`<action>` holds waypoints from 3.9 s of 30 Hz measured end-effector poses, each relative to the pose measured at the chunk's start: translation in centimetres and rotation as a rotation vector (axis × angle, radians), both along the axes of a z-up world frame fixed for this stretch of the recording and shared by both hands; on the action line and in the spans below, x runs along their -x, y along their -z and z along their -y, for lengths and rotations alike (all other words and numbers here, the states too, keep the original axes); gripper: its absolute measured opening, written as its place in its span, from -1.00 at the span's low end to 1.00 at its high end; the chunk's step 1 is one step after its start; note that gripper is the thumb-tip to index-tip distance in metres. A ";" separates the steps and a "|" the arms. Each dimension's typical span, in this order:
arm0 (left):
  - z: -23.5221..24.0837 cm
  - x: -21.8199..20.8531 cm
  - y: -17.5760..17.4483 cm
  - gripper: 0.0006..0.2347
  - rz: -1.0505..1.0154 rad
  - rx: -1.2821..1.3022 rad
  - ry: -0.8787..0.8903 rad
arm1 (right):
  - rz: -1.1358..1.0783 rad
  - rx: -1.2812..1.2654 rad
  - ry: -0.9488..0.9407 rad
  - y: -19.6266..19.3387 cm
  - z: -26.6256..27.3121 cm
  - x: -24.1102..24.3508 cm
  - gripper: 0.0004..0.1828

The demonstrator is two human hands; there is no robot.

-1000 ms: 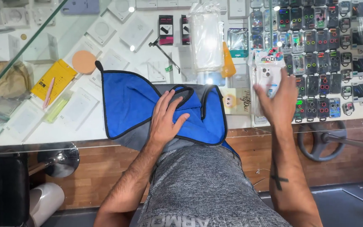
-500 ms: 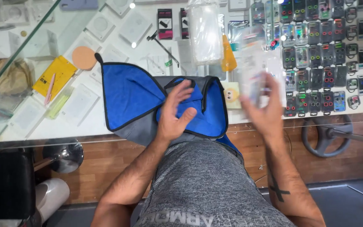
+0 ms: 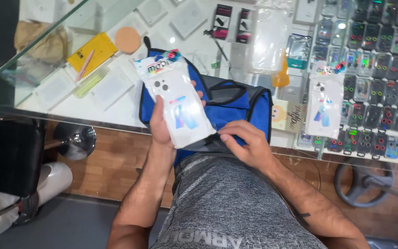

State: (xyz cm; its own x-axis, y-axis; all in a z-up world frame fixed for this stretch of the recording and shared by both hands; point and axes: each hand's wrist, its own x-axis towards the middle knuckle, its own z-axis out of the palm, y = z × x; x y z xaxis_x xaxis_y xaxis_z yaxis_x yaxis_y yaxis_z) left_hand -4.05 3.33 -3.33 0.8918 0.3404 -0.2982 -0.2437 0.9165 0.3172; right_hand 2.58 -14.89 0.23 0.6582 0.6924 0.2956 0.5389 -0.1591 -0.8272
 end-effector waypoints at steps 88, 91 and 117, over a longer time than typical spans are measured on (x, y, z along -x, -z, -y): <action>6.5 -0.9 2.0 -0.42 0.045 -0.294 0.108 | 0.158 -0.223 -0.004 -1.2 -6.2 -0.9 -0.58; 6.2 -0.6 1.1 -0.43 0.060 -0.181 0.064 | 0.168 -0.220 -0.121 0.1 -5.9 1.3 -0.58; -1.4 -2.6 0.6 -0.47 0.320 0.062 0.089 | -0.274 -0.250 -0.202 0.4 -1.9 1.2 -0.69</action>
State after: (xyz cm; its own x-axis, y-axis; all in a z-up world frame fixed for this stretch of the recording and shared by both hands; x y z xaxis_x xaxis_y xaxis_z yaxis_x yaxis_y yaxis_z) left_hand -1.43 4.77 -3.94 0.9689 0.2468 -0.0159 -0.2399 0.9538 0.1806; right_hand 1.40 -12.95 -0.19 0.5945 0.7444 0.3042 0.2937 0.1512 -0.9439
